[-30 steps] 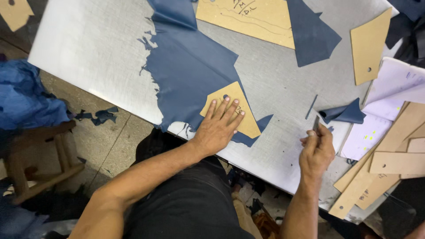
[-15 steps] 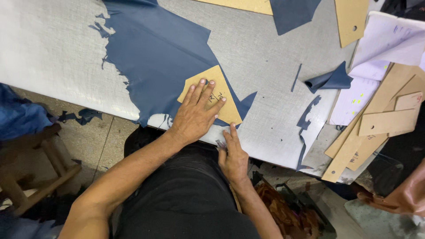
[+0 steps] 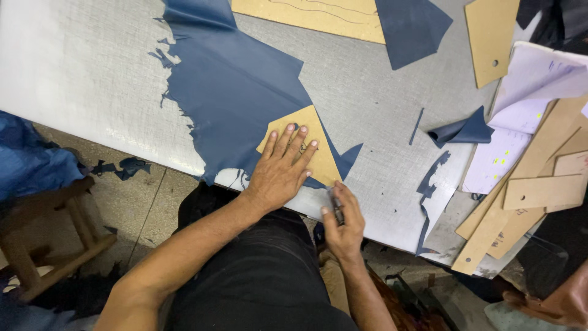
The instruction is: The person places cardboard templates on a large piece of blue fabric and uses a rotary cutter to cut the fabric along the template edges. The person repeatedly repositions templates and cuts multiple fabric pieces, then sets the cut pieces aside.
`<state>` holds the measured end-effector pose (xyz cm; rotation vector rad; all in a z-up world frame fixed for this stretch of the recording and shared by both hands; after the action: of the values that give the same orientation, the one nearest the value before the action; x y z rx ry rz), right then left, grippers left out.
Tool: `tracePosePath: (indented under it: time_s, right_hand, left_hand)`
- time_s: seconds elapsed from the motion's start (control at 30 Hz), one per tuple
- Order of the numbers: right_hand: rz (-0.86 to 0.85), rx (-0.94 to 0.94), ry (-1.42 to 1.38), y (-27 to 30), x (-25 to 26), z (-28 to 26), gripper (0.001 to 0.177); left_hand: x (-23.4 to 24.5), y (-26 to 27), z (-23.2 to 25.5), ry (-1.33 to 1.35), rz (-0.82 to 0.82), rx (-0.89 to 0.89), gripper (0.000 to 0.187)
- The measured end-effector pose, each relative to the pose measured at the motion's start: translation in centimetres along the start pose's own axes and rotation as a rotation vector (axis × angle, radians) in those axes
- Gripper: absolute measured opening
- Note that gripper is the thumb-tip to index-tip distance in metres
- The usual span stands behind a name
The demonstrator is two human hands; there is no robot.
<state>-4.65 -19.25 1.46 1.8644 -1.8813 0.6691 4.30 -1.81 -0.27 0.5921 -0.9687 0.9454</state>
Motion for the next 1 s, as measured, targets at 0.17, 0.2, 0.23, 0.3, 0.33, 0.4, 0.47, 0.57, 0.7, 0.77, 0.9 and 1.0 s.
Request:
tracePosePath:
  time_s: [0.17, 0.2, 0.23, 0.3, 0.33, 0.4, 0.47, 0.57, 0.7, 0.77, 0.9, 1.0]
  right_hand:
    - [-0.004, -0.030, 0.133, -8.4, 1.7, 0.8, 0.030]
    - [-0.025, 0.071, 0.164, -10.3, 1.4, -0.1, 0.027]
    - [-0.042, 0.166, 0.193, -12.1, 1.0, -1.0, 0.025]
    - [-0.080, 0.311, 0.227, -15.2, -0.2, -2.5, 0.020]
    - [-0.100, 0.359, 0.232, -16.3, -0.8, -3.1, 0.019]
    - [-0.146, 0.376, 0.257, -17.7, -1.5, -3.8, 0.019]
    - [-0.196, 0.340, 0.289, -19.1, -1.9, -4.0, 0.021]
    - [-0.268, 0.525, 0.458, -19.4, -3.2, -5.3, 0.022]
    - [-0.369, 0.732, 0.485, -19.1, -4.8, -5.9, 0.026]
    - [-0.436, 0.790, 0.486, -18.8, -6.0, -5.6, 0.030]
    - [-0.482, 0.875, 0.566, -18.8, -7.5, -4.7, 0.029]
    - [-0.478, 0.919, 0.585, -20.2, -5.4, -4.3, 0.030]
  left_hand:
    - [0.0, 0.3, 0.0, -0.010, -0.013, 0.024, 0.061]
    - [0.0, 0.5, 0.0, -0.015, 0.001, 0.030, 0.060]
    - [0.1, 0.6, 0.0, -0.020, 0.010, 0.029, 0.060]
    - [0.3, 0.5, -0.2, -0.011, 0.020, 0.033, 0.060]
    - [0.4, 0.3, -0.3, 0.002, 0.021, 0.038, 0.060]
    - [0.5, 0.3, -0.1, 0.026, 0.018, 0.040, 0.059]
    - [0.7, -0.1, -0.2, 0.031, 0.030, 0.048, 0.058]
    - [0.7, 0.2, -0.5, 0.053, -0.016, 0.045, 0.058]
    - [0.6, 0.0, -0.6, 0.003, 0.003, 0.033, 0.060]
    - [-0.2, -0.1, -0.6, -0.052, -0.065, 0.032, 0.059]
    - [-0.9, 0.1, -0.6, -0.083, -0.090, 0.010, 0.058]
    - [-0.8, -0.1, -0.3, -0.045, -0.046, 0.007, 0.061]
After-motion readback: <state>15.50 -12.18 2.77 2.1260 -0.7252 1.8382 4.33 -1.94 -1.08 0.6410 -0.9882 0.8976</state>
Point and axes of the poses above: each hand's wrist, its own y-axis away from the middle knuckle, its own x-axis out of the back of the hand, z = x × y, the point moved 5 cm from there along -y, towards the middle knuckle, and after that the axes turned 1 degree about -z, right-handed, at the moved point
